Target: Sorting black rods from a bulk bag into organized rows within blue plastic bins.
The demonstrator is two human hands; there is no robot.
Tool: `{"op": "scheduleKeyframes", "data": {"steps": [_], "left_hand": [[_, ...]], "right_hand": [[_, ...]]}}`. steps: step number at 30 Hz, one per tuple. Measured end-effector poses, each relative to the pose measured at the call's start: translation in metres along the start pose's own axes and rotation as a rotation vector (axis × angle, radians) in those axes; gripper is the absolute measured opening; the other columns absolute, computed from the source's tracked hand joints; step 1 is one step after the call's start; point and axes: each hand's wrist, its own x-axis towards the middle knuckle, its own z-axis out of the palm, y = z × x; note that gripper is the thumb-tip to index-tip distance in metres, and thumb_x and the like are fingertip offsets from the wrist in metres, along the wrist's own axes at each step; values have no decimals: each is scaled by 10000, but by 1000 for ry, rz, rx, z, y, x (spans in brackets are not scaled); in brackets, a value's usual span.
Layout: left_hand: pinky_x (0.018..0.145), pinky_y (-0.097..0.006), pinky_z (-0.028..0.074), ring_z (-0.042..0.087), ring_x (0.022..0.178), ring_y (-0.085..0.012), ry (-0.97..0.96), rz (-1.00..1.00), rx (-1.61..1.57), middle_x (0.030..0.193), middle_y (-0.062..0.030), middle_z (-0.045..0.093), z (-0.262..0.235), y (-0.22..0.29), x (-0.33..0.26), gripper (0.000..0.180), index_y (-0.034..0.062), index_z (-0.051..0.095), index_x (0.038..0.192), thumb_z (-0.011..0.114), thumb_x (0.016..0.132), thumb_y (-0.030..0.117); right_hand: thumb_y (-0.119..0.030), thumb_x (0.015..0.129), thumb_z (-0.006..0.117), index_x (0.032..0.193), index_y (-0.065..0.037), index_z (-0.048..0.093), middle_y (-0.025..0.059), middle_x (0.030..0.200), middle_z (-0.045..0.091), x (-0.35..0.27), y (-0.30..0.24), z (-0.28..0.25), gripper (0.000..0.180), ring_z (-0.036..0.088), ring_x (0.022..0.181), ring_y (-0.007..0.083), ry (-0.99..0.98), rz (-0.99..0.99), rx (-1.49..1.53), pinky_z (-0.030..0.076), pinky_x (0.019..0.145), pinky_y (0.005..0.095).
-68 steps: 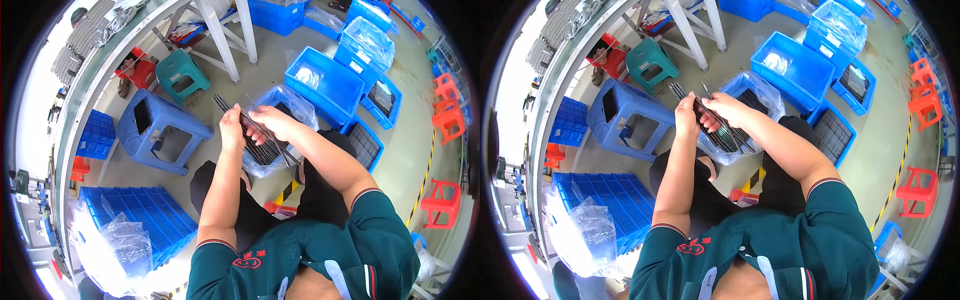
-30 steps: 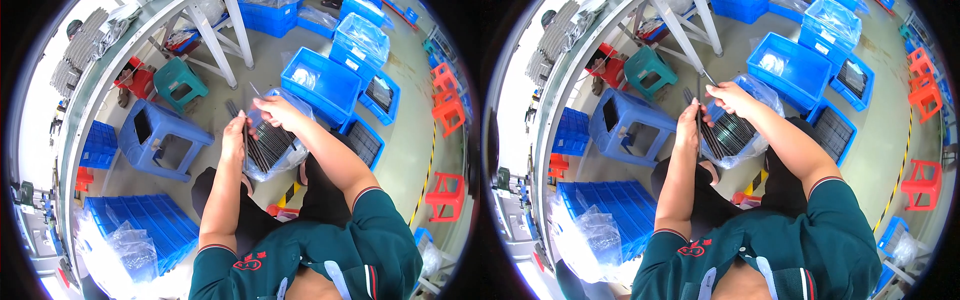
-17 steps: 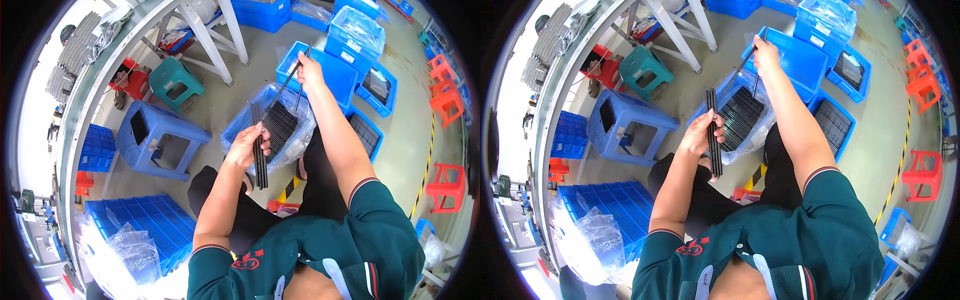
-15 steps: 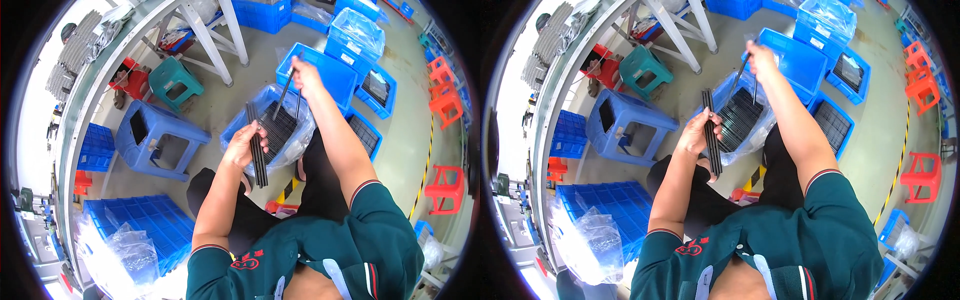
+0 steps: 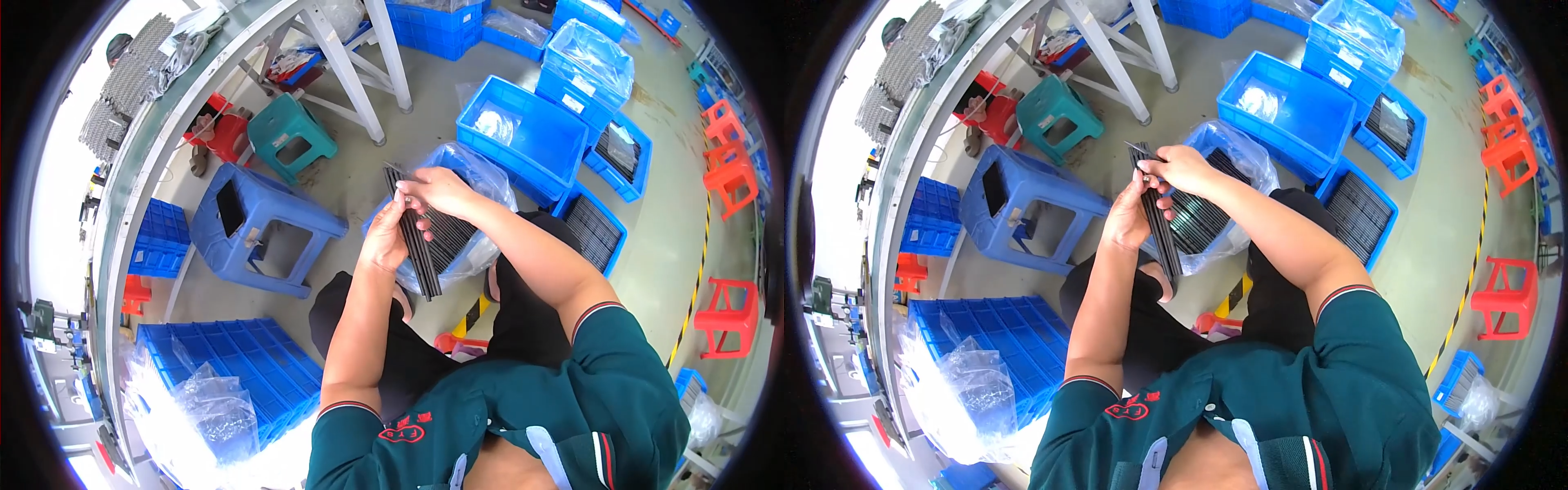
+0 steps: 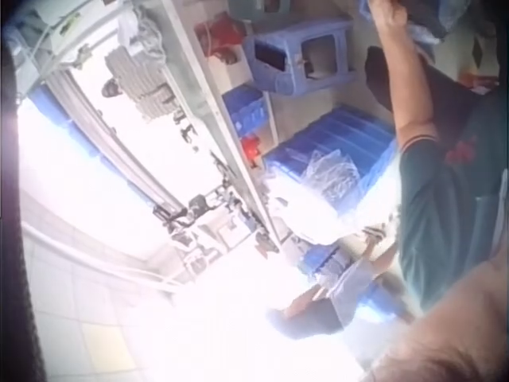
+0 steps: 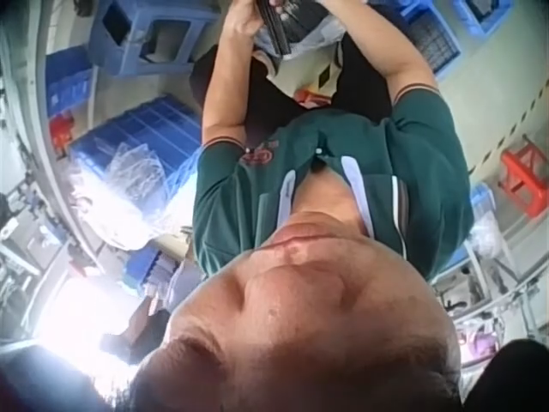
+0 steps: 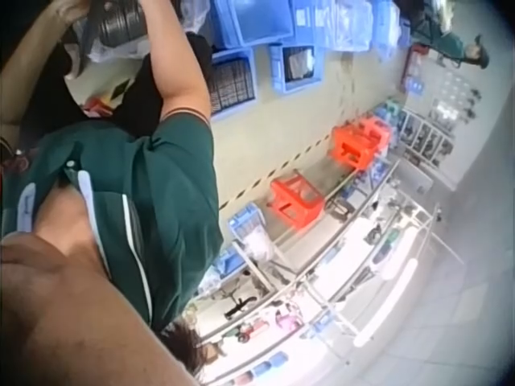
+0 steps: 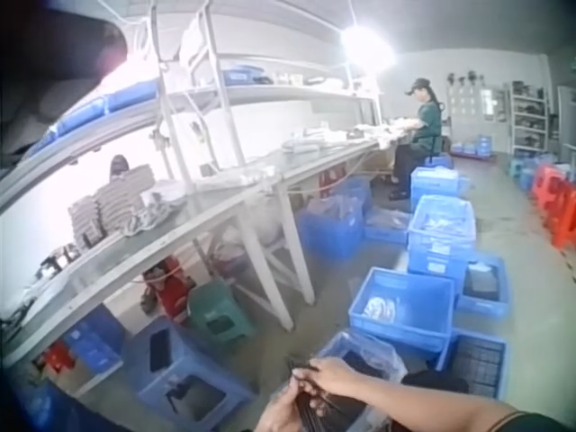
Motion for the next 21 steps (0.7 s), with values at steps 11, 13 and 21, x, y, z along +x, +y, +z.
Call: {"op": "scheduleKeyframes", "data": {"steps": [11, 13, 21], "left_hand": [[655, -389, 492, 573, 800, -240, 197, 240, 11, 882, -86, 575, -12, 25, -7, 342, 78, 562, 851, 539, 878, 417], [652, -387, 491, 568, 795, -234, 176, 252, -7, 861, -79, 566, -14, 28, -7, 339, 77, 555, 858, 541, 878, 415], [563, -337, 493, 551, 626, -178, 317, 334, -19, 777, -47, 575, -12, 21, -1, 296, 47, 578, 889, 601, 860, 341]], "right_hand": [[-93, 911, 442, 1274, -19, 427, 93, 722, 569, -32, -18, -8, 370, 518, 465, 128, -113, 140, 404, 444, 403, 244], [-96, 912, 445, 1340, -59, 343, 99, 723, 574, -40, -25, -6, 442, 537, 469, 134, -188, 59, 416, 446, 405, 239], [-80, 898, 456, 1358, -73, 315, 93, 675, 568, -48, -31, 10, 481, 497, 414, 101, -238, 49, 265, 377, 359, 216]]}}
